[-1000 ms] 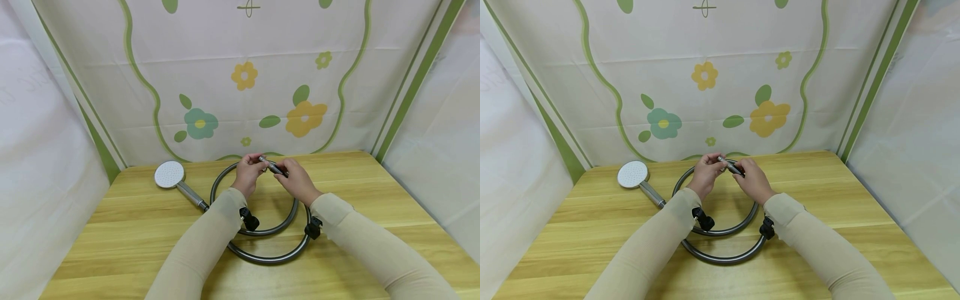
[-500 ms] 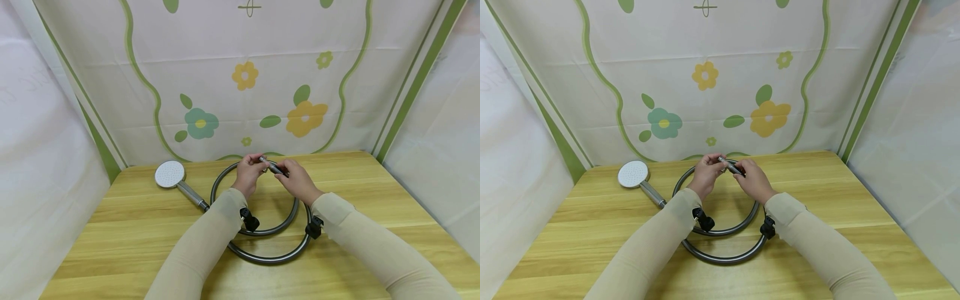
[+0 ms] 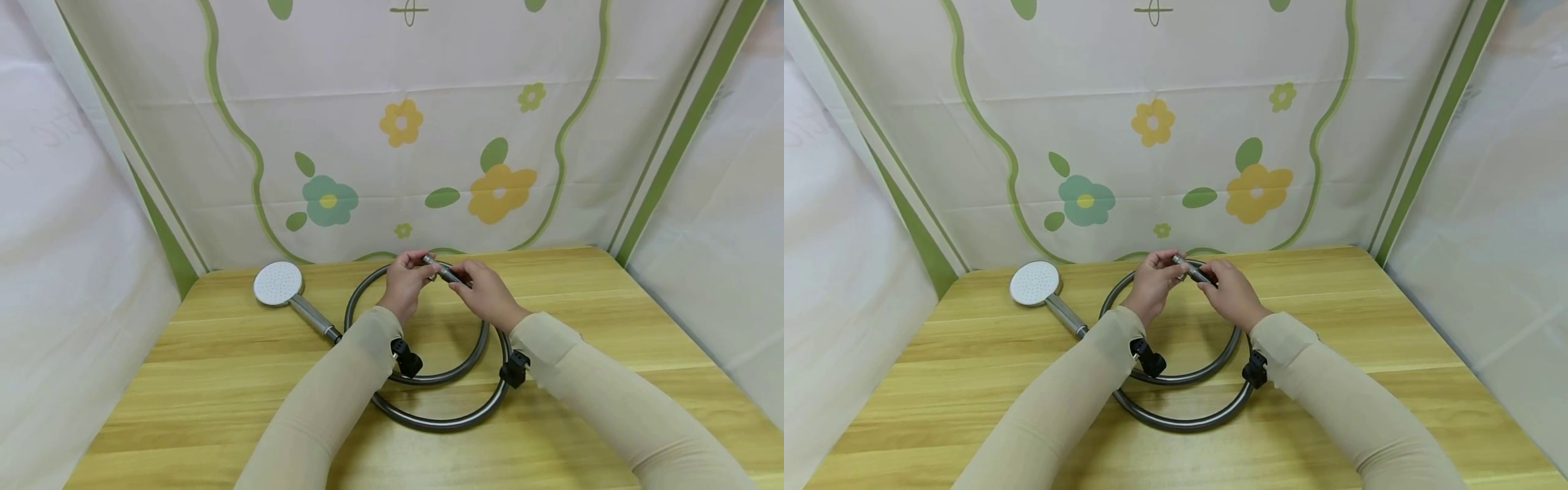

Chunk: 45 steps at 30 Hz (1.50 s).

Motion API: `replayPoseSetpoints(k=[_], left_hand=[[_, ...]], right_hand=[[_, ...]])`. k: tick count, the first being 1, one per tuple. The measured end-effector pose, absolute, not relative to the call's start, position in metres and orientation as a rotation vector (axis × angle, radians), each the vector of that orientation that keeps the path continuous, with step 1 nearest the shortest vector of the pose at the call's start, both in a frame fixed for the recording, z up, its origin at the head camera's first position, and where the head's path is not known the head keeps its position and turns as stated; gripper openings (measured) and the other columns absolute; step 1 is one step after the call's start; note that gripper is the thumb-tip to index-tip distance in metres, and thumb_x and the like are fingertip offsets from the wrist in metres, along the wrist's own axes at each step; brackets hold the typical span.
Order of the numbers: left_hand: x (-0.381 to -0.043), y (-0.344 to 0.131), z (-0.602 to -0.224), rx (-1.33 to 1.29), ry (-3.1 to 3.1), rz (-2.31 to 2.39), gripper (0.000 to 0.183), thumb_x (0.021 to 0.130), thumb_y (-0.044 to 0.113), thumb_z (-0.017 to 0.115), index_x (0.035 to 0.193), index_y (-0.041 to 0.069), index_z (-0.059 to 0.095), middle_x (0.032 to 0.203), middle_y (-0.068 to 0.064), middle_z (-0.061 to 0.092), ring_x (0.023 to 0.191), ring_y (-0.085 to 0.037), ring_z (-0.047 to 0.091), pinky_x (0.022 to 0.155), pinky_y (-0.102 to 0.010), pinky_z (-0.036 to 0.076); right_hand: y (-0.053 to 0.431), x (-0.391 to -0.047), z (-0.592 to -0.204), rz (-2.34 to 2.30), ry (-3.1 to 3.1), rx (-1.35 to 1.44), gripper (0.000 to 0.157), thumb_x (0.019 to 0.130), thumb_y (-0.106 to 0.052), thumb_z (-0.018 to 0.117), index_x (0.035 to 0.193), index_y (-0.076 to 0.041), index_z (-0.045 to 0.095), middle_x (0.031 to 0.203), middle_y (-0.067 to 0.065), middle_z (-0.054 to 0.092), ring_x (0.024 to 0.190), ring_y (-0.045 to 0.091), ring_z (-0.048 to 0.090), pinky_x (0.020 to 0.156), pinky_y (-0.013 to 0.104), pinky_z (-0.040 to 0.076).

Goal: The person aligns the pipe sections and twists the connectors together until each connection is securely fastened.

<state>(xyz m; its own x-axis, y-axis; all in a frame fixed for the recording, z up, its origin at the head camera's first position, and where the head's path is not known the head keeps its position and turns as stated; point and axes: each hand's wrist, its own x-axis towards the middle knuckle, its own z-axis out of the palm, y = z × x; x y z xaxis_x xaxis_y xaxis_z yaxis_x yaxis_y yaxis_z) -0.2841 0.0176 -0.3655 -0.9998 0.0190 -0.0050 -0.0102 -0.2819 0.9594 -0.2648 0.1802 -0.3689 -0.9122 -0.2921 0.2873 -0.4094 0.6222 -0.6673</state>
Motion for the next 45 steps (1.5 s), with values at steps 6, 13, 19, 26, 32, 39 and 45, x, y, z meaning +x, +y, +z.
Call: replayPoseSetpoints(k=[6,13,19,26,32,39,45], left_hand=[[-0.2844,0.0182,-0.3661,0.007,1.882,2.503,0.03,0.086,-0.001,0.07,0.115,0.004,0.06,0.111,-0.007,0.065,0.092,-0.015,0.06,0.073,-0.025,0.051],[-0.2841,0.0179,-0.3662,0.006,1.891,2.502,0.032,0.087,-0.002,0.069,0.117,0.002,0.059,0.114,-0.009,0.065,0.093,-0.016,0.06,0.074,-0.026,0.051],[-0.2834,0.0168,-0.3658,0.027,1.888,2.5,0.032,0.087,-0.003,0.068,0.117,0.001,0.059,0.121,-0.016,0.062,0.093,-0.015,0.06,0.079,-0.029,0.052],[-0.2824,0.0162,-0.3652,0.038,1.877,2.508,0.029,0.087,-0.004,0.068,0.114,0.003,0.06,0.121,-0.015,0.062,0.094,-0.015,0.059,0.079,-0.029,0.052],[-0.2835,0.0159,-0.3655,0.055,1.873,2.502,0.03,0.088,-0.003,0.067,0.116,0.003,0.059,0.127,-0.019,0.059,0.096,-0.015,0.059,0.077,-0.027,0.051],[-0.2847,0.0154,-0.3662,0.042,1.878,2.496,0.03,0.087,-0.004,0.068,0.115,0.003,0.06,0.126,-0.019,0.06,0.097,-0.016,0.06,0.079,-0.028,0.052],[-0.2849,0.015,-0.3676,0.042,1.899,2.489,0.029,0.087,-0.003,0.068,0.114,0.004,0.061,0.115,-0.008,0.065,0.096,-0.016,0.06,0.08,-0.029,0.052]], right_hand=[[0.181,-0.2652,-0.3675,1.152,-2.699,0.595,0.026,0.096,-0.009,0.061,0.119,0.002,0.059,0.108,0.015,0.06,0.1,0.028,0.061,0.087,0.048,0.05],[0.1807,-0.2657,-0.3654,1.15,-2.7,0.603,0.028,0.096,-0.01,0.06,0.12,0.003,0.059,0.107,0.016,0.062,0.097,0.029,0.061,0.083,0.046,0.051],[0.1816,-0.2666,-0.3647,1.162,-2.711,0.623,0.028,0.097,-0.009,0.059,0.121,0.004,0.058,0.108,0.017,0.062,0.098,0.03,0.061,0.082,0.046,0.051],[0.1822,-0.2688,-0.3646,1.19,-2.74,0.632,0.03,0.098,-0.009,0.056,0.124,0.005,0.057,0.114,0.019,0.062,0.104,0.032,0.062,0.085,0.047,0.051],[0.1822,-0.271,-0.3638,1.227,-2.767,0.634,0.031,0.099,-0.01,0.054,0.126,0.006,0.055,0.116,0.019,0.063,0.105,0.032,0.062,0.086,0.047,0.051],[0.1817,-0.2719,-0.3624,1.275,-2.796,0.625,0.031,0.1,-0.01,0.052,0.127,0.007,0.054,0.117,0.02,0.063,0.105,0.032,0.062,0.086,0.047,0.051],[0.1818,-0.2732,-0.3627,1.338,-2.795,0.631,0.03,0.1,-0.006,0.05,0.126,0.009,0.053,0.117,0.023,0.062,0.105,0.033,0.062,0.088,0.047,0.05]])
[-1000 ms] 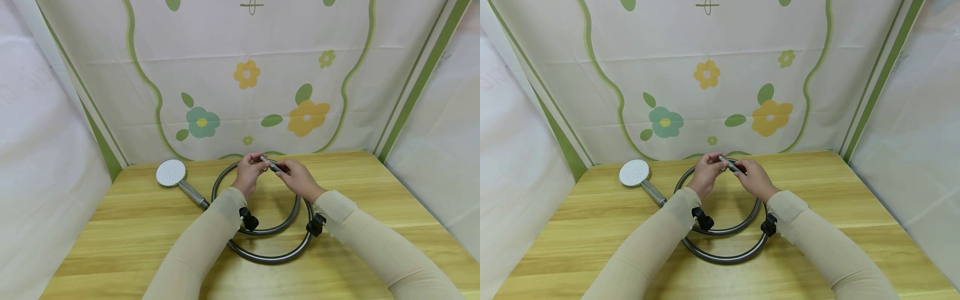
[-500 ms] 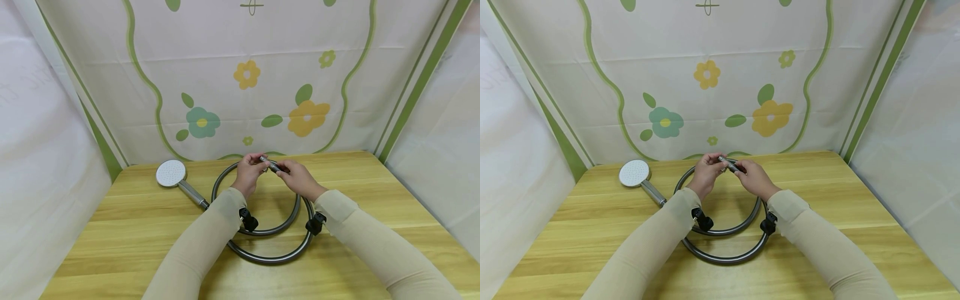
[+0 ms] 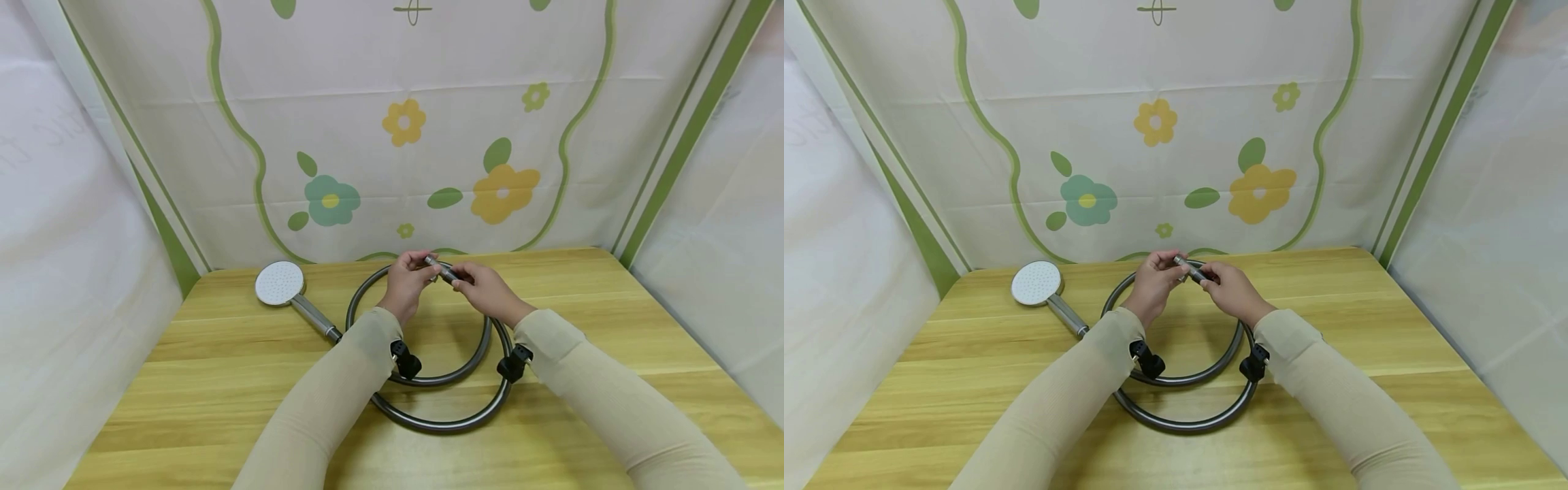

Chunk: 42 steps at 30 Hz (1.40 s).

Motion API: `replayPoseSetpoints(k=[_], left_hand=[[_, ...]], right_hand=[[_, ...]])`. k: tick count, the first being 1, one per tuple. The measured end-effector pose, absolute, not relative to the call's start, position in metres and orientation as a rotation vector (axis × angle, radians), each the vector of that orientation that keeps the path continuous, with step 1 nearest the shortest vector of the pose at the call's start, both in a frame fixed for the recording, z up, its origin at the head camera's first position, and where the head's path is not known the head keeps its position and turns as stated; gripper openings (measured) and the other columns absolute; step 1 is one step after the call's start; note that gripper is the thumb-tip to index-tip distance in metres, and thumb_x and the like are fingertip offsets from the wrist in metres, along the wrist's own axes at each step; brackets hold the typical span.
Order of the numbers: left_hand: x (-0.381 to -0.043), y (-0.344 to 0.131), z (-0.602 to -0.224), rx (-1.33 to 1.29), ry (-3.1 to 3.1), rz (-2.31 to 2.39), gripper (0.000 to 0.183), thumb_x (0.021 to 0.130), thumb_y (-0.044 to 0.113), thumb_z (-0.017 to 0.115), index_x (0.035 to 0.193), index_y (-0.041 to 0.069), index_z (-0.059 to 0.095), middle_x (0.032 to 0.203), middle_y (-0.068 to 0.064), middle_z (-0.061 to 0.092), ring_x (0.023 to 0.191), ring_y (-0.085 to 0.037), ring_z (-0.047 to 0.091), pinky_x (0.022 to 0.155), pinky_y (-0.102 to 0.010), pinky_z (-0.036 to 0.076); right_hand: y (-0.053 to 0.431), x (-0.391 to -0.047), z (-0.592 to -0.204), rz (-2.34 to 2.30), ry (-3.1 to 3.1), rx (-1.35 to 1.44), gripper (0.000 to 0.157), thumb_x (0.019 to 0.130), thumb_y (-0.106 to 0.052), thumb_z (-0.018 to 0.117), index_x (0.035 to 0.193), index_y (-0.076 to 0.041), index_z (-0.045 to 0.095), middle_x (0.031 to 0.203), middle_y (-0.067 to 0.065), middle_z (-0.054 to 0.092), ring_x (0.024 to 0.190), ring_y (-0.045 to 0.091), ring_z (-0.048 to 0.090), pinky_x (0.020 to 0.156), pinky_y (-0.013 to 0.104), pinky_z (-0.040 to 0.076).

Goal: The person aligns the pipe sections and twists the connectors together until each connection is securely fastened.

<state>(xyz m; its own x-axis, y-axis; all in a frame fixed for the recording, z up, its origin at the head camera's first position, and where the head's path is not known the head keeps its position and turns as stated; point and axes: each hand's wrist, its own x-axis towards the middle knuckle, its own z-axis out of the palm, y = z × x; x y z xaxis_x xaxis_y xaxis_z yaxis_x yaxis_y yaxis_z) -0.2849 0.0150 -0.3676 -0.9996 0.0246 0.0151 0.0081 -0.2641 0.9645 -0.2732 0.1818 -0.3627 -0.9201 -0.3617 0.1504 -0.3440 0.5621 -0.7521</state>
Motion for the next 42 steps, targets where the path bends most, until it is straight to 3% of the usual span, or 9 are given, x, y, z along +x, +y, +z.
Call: replayPoseSetpoints(k=[6,11,16,27,37,42], left_hand=[[-0.286,0.015,-0.369,0.065,1.895,2.496,0.036,0.087,-0.004,0.068,0.121,-0.003,0.057,0.119,-0.011,0.064,0.098,-0.016,0.06,0.079,-0.028,0.051],[-0.286,0.015,-0.371,0.075,1.876,2.506,0.033,0.087,-0.004,0.067,0.118,0.0,0.058,0.127,-0.018,0.06,0.1,-0.016,0.06,0.086,-0.034,0.051],[-0.287,0.015,-0.371,0.089,1.878,2.505,0.032,0.087,-0.004,0.067,0.117,0.002,0.059,0.13,-0.021,0.057,0.1,-0.016,0.06,0.082,-0.031,0.051],[-0.288,0.011,-0.372,0.094,1.887,2.487,0.04,0.087,-0.003,0.068,0.124,-0.004,0.054,0.124,-0.015,0.062,0.097,-0.015,0.06,0.077,-0.026,0.051],[-0.287,0.011,-0.371,0.08,1.876,2.507,0.035,0.086,-0.005,0.068,0.119,-0.001,0.057,0.116,-0.01,0.065,0.096,-0.014,0.061,0.079,-0.029,0.052],[-0.286,0.011,-0.37,0.089,1.852,2.524,0.034,0.086,-0.007,0.067,0.118,0.0,0.057,0.123,-0.016,0.062,0.094,-0.013,0.06,0.083,-0.034,0.052]], right_hand=[[0.181,-0.275,-0.363,-1.34,2.732,-0.601,0.03,0.1,-0.007,0.05,0.127,0.008,0.053,0.118,0.023,0.062,0.105,0.034,0.063,0.09,0.048,0.05],[0.182,-0.278,-0.365,-1.348,2.713,-0.589,0.031,0.1,-0.007,0.05,0.127,0.008,0.053,0.118,0.023,0.062,0.105,0.035,0.062,0.09,0.048,0.049],[0.184,-0.279,-0.366,-1.361,2.69,-0.591,0.03,0.1,-0.007,0.05,0.127,0.007,0.054,0.118,0.023,0.061,0.105,0.034,0.062,0.091,0.047,0.049],[0.185,-0.28,-0.367,-1.33,2.686,-0.564,0.035,0.102,-0.013,0.049,0.131,0.004,0.052,0.122,0.021,0.061,0.112,0.033,0.059,0.095,0.049,0.047],[0.185,-0.276,-0.373,-1.357,2.855,-0.583,0.043,0.092,-0.022,0.067,0.129,-0.003,0.055,0.119,0.014,0.059,0.108,0.03,0.057,0.089,0.048,0.049],[0.182,-0.274,-0.377,-1.311,2.983,-0.601,0.043,0.087,-0.02,0.073,0.122,-0.002,0.056,0.111,0.013,0.057,0.102,0.03,0.056,0.088,0.047,0.047]])
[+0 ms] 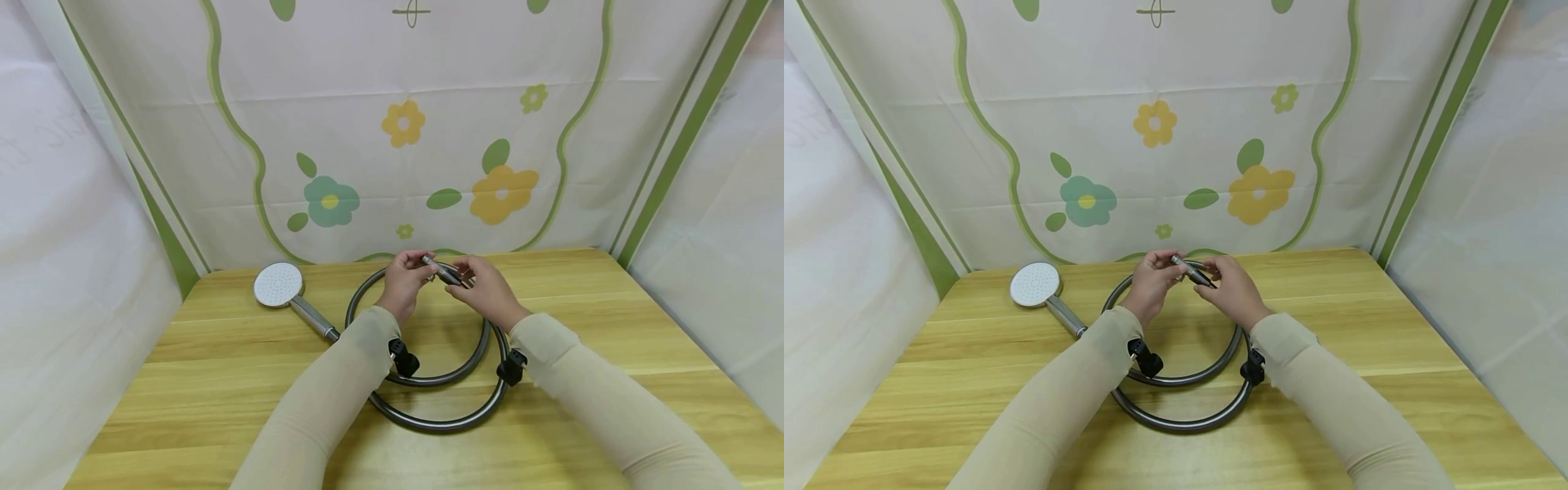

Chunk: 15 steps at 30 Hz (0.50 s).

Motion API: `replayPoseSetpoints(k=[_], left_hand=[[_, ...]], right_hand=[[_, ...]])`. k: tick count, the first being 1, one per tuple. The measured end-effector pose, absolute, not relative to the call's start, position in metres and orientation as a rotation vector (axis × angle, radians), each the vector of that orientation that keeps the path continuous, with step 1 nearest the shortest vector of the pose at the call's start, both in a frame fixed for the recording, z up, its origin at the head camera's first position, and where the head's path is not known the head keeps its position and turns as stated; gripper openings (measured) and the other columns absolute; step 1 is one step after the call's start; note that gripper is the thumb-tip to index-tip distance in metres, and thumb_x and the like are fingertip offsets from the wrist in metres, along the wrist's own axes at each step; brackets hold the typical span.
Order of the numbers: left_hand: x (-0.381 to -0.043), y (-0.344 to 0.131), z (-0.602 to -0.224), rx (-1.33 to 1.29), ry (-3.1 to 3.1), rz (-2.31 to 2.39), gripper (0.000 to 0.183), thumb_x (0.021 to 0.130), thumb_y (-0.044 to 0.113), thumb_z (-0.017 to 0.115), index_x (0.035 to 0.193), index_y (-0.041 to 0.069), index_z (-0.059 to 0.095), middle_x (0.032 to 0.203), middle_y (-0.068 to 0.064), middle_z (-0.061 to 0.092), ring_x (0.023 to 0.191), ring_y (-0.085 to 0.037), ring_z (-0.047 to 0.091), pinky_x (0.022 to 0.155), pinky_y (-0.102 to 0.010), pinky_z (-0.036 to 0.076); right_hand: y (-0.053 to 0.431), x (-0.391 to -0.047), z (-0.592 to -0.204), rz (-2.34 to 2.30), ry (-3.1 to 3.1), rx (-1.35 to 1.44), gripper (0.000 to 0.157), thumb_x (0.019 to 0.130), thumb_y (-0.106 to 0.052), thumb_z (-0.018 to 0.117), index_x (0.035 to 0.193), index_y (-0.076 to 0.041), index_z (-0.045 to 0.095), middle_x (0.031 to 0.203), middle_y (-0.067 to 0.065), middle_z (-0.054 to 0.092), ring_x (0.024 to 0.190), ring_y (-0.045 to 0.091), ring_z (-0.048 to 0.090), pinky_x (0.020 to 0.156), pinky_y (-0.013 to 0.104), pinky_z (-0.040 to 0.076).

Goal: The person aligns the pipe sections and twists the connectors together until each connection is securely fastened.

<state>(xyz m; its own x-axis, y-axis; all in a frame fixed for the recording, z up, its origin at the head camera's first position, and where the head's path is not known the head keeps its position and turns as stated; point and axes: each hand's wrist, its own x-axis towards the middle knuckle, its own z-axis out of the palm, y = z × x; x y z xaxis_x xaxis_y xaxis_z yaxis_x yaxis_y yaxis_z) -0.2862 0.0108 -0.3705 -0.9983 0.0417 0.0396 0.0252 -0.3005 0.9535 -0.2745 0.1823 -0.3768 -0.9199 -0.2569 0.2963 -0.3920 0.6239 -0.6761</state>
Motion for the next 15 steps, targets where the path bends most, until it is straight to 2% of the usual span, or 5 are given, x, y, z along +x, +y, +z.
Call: replayPoseSetpoints(k=[8,15], left_hand=[[-0.286,0.012,-0.371,0.076,1.868,2.528,0.036,0.086,-0.006,0.068,0.12,-0.002,0.057,0.126,-0.019,0.06,0.093,-0.014,0.06,0.076,-0.027,0.051],[-0.284,0.013,-0.37,0.073,1.871,2.537,0.038,0.085,-0.006,0.068,0.121,-0.003,0.056,0.114,-0.009,0.066,0.094,-0.014,0.061,0.074,-0.026,0.051]], right_hand=[[0.176,-0.269,-0.379,1.07,-2.637,0.542,0.036,0.086,-0.013,0.074,0.115,-0.001,0.058,0.102,0.013,0.055,0.094,0.027,0.053,0.084,0.046,0.047],[0.172,-0.267,-0.383,1.033,-2.61,0.512,0.029,0.088,-0.011,0.071,0.113,-0.001,0.059,0.103,0.013,0.055,0.092,0.025,0.052,0.079,0.043,0.047]])
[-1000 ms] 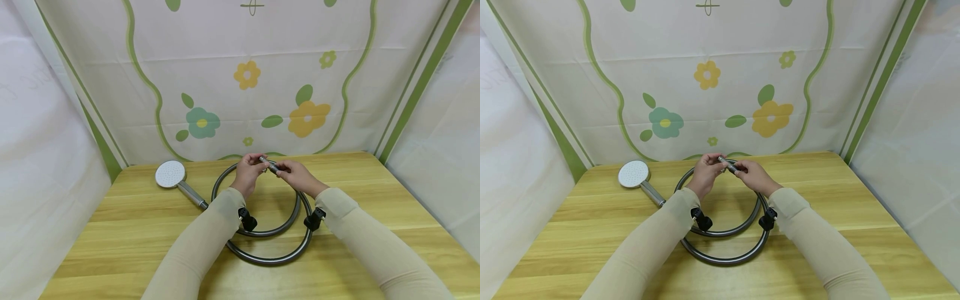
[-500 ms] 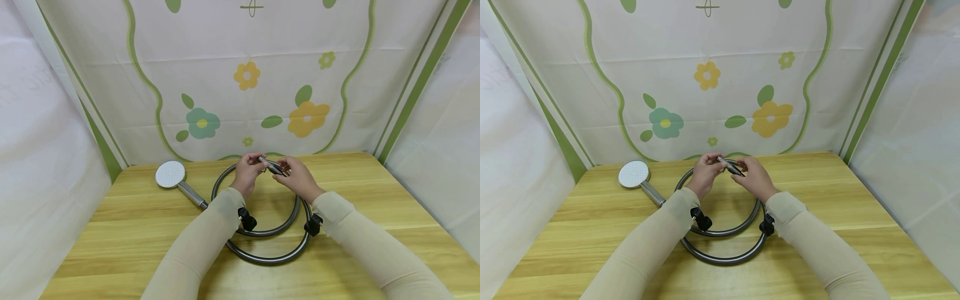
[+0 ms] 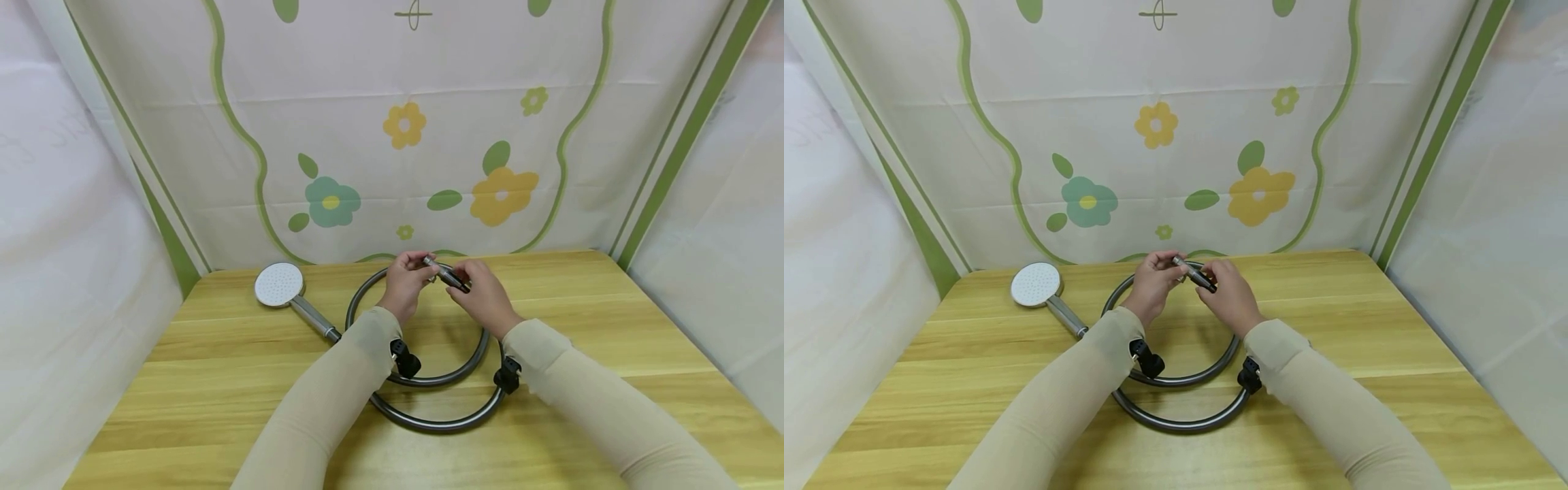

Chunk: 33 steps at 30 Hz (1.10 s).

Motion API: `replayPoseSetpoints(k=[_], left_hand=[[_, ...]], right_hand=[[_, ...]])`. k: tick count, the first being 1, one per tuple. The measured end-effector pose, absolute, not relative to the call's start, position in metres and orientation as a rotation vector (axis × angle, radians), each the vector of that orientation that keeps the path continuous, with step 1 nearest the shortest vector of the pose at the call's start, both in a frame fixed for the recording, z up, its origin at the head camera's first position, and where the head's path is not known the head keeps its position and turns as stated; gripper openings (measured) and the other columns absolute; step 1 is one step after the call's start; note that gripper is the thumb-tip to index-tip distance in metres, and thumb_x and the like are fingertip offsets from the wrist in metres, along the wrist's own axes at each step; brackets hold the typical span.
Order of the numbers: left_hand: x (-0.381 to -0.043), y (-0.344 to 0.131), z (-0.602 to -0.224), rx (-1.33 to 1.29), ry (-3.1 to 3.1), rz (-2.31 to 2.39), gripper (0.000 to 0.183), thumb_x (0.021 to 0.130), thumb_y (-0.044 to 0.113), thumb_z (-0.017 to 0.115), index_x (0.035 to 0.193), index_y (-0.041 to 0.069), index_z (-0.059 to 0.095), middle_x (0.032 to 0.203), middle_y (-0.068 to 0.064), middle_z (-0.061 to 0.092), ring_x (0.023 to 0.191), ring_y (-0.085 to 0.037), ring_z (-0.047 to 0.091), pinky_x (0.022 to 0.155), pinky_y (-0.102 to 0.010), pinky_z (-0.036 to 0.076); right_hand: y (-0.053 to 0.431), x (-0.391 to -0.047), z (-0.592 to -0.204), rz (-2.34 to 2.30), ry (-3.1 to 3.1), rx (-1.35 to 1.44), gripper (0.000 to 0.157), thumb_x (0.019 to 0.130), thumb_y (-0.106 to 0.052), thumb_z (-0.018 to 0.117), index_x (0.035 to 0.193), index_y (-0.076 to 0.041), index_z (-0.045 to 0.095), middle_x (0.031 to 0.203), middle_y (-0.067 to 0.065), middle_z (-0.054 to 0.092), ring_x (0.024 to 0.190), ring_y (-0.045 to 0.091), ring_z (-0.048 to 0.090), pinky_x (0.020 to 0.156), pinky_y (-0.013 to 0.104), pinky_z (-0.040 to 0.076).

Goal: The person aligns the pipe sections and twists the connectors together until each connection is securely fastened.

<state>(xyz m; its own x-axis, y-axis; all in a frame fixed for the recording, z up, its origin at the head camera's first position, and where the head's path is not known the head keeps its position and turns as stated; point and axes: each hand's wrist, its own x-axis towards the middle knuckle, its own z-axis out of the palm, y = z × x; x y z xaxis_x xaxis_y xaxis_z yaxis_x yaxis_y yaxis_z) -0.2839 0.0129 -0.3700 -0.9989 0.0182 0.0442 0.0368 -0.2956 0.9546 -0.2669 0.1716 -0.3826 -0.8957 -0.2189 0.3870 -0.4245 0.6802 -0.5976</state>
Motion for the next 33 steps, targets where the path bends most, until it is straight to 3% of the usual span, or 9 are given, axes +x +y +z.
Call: replayPoseSetpoints(k=[11,15,24,33], left_hand=[[-0.2853,0.0139,-0.3697,-0.034,-1.851,-2.529,0.034,0.086,-0.006,0.068,0.118,0.0,0.058,0.124,-0.017,0.062,0.093,-0.014,0.06,0.074,-0.026,0.051],[-0.2855,0.0142,-0.3697,-0.029,-1.853,-2.524,0.031,0.086,-0.006,0.068,0.114,0.003,0.06,0.122,-0.016,0.063,0.092,-0.014,0.06,0.073,-0.025,0.051],[-0.2856,0.0145,-0.3701,-0.048,-1.886,-2.492,0.037,0.088,-0.004,0.067,0.123,-0.004,0.055,0.112,-0.006,0.067,0.094,-0.014,0.061,0.074,-0.025,0.051],[-0.285,0.0138,-0.3692,-0.06,-1.884,-2.493,0.035,0.087,-0.004,0.067,0.12,-0.001,0.057,0.113,-0.007,0.066,0.093,-0.013,0.06,0.075,-0.025,0.05]], right_hand=[[0.1688,-0.265,-0.3863,0.995,-2.56,0.502,0.027,0.089,-0.011,0.071,0.112,0.0,0.063,0.102,0.013,0.057,0.09,0.025,0.055,0.077,0.042,0.048],[0.1687,-0.2644,-0.3864,1.004,-2.538,0.503,0.028,0.088,-0.011,0.071,0.113,0.0,0.064,0.102,0.013,0.058,0.09,0.025,0.056,0.077,0.042,0.049],[0.1676,-0.263,-0.3868,0.999,-2.511,0.51,0.027,0.088,-0.009,0.071,0.112,0.001,0.065,0.102,0.014,0.058,0.088,0.025,0.056,0.076,0.042,0.05],[0.166,-0.2622,-0.3848,0.978,-2.49,0.501,0.026,0.088,-0.01,0.072,0.111,0.001,0.067,0.101,0.014,0.059,0.086,0.025,0.059,0.074,0.041,0.051]])
